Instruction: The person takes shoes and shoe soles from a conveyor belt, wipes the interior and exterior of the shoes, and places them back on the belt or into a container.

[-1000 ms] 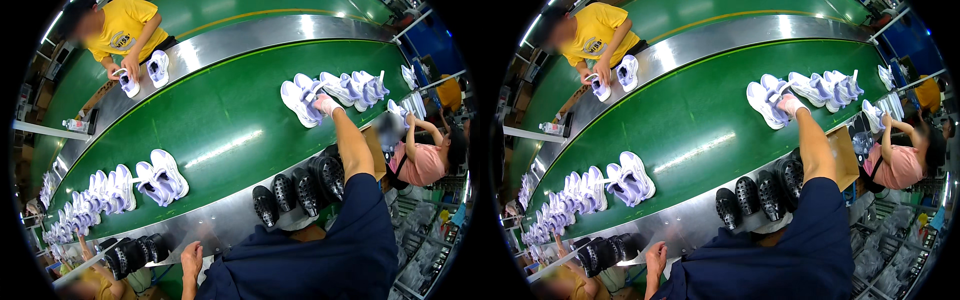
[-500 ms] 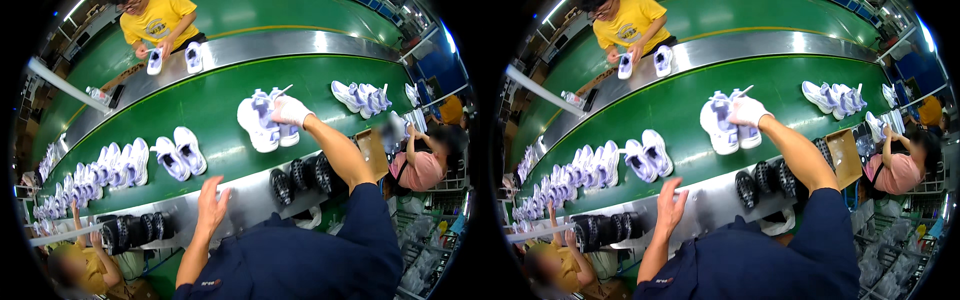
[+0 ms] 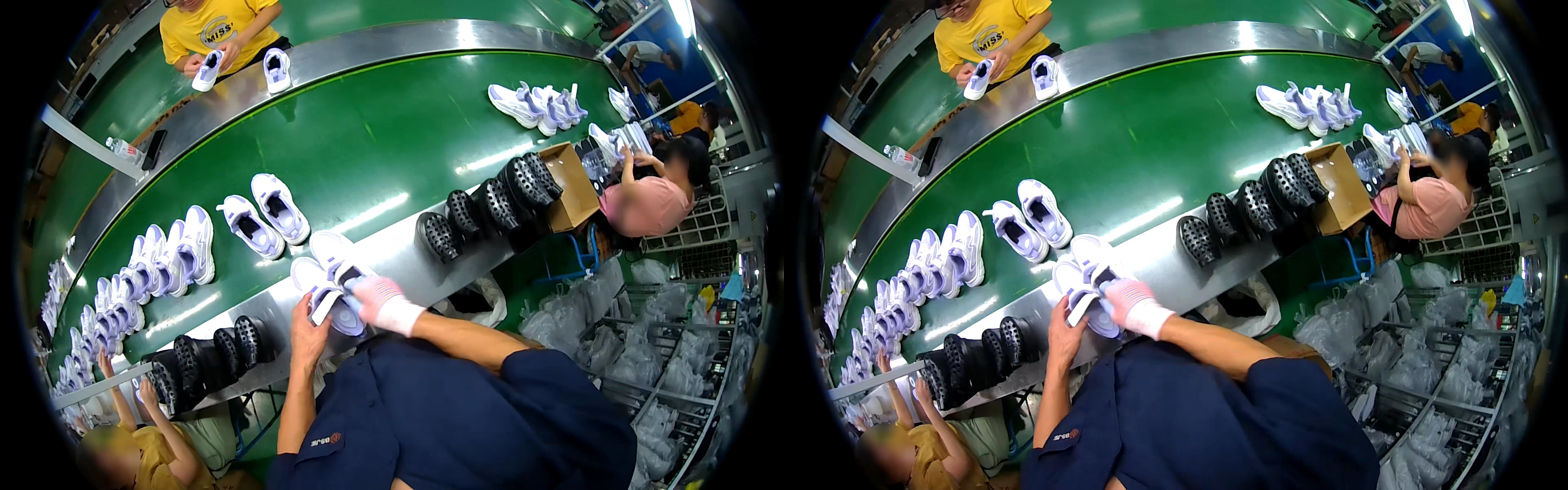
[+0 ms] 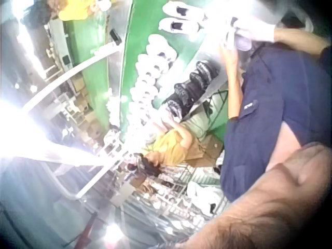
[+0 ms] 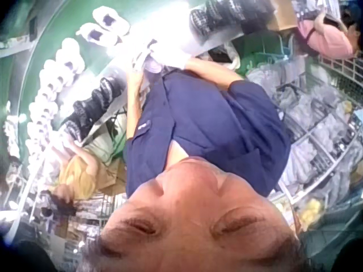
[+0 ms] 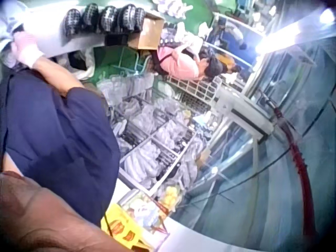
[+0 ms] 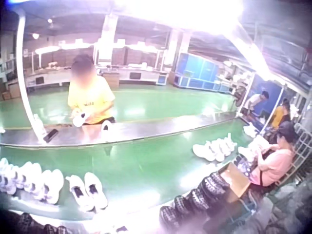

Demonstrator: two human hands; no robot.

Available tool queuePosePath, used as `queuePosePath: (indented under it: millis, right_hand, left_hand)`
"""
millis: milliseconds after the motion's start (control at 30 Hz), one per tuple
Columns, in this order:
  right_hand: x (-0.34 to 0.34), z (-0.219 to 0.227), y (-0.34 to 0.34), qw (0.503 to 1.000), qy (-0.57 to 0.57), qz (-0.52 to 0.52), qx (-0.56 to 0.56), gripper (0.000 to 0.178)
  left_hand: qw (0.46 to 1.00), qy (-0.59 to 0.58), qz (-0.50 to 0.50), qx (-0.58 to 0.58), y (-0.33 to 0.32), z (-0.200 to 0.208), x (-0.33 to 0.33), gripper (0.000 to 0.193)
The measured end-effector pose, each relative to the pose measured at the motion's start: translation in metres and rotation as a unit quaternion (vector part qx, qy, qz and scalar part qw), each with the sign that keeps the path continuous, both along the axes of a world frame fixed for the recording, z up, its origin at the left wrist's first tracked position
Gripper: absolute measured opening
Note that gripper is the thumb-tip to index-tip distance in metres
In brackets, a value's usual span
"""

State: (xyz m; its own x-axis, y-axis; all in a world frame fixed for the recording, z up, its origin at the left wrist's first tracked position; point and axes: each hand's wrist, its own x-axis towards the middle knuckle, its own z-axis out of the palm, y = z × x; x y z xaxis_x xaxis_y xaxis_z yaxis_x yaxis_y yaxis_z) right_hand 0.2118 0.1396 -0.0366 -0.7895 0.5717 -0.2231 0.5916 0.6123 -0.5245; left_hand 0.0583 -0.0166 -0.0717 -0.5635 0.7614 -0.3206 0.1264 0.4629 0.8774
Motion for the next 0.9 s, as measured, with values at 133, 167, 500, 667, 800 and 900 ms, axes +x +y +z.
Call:
queuePosePath:
  millis: [133,167,500,667,800,900]
  right_hand:
    - [0.084,0.044,0.035,0.965,0.021,-0.223,0.134,0.028]
    - [0.103,0.051,0.047,0.941,0.057,-0.282,0.179,0.035]
    - [0.155,-0.007,0.115,0.885,-0.125,-0.298,0.335,0.031]
    - [0.162,0.021,0.109,0.887,-0.049,-0.290,0.356,0.026]
    - [0.149,0.112,0.062,0.929,0.128,-0.276,0.212,0.029]
    - [0.112,0.145,0.030,0.936,0.181,-0.237,-0.187,0.031]
  left_hand:
    - [0.977,0.206,-0.036,-0.051,-0.040,0.028,-0.013,0.055]
    - [0.955,0.286,-0.052,-0.057,-0.050,0.036,-0.016,0.052]
    - [0.954,0.255,-0.024,0.154,-0.001,0.110,0.012,0.021]
    - [0.956,0.225,-0.065,0.178,0.016,0.107,0.027,0.019]
    - [0.975,0.102,-0.097,0.173,0.043,0.125,0.034,0.035]
    - [0.954,-0.168,-0.099,0.228,0.071,0.126,0.032,0.048]
